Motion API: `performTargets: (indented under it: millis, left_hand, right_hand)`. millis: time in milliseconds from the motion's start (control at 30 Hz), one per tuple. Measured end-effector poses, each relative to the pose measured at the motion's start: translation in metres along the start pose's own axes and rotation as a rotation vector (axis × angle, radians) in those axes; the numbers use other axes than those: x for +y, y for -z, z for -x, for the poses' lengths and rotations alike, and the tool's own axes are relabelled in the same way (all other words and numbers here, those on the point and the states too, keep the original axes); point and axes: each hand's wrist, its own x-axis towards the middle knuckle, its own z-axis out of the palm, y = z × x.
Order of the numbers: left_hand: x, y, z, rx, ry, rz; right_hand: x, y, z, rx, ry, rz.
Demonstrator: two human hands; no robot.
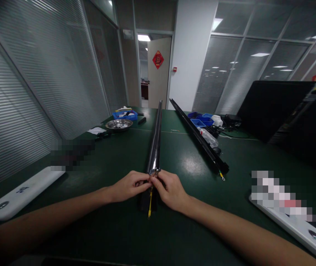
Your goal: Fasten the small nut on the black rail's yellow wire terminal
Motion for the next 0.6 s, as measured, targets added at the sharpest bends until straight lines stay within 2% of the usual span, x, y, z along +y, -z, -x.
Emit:
performTargets:
  millis: [433,600]
  left_hand:
    - [0.0012,0.0006,0.0000,0.003,0.037,0.004]
    - [0.0026,0.0004,-0.0002,0.003,0.058,0.016]
  right_hand:
    - [-0.0048,-0.0053,0.0059,0.084,0.000,0.257]
    - [-0.0023,-0.0048,0.0050,0.133,0.016,0.239]
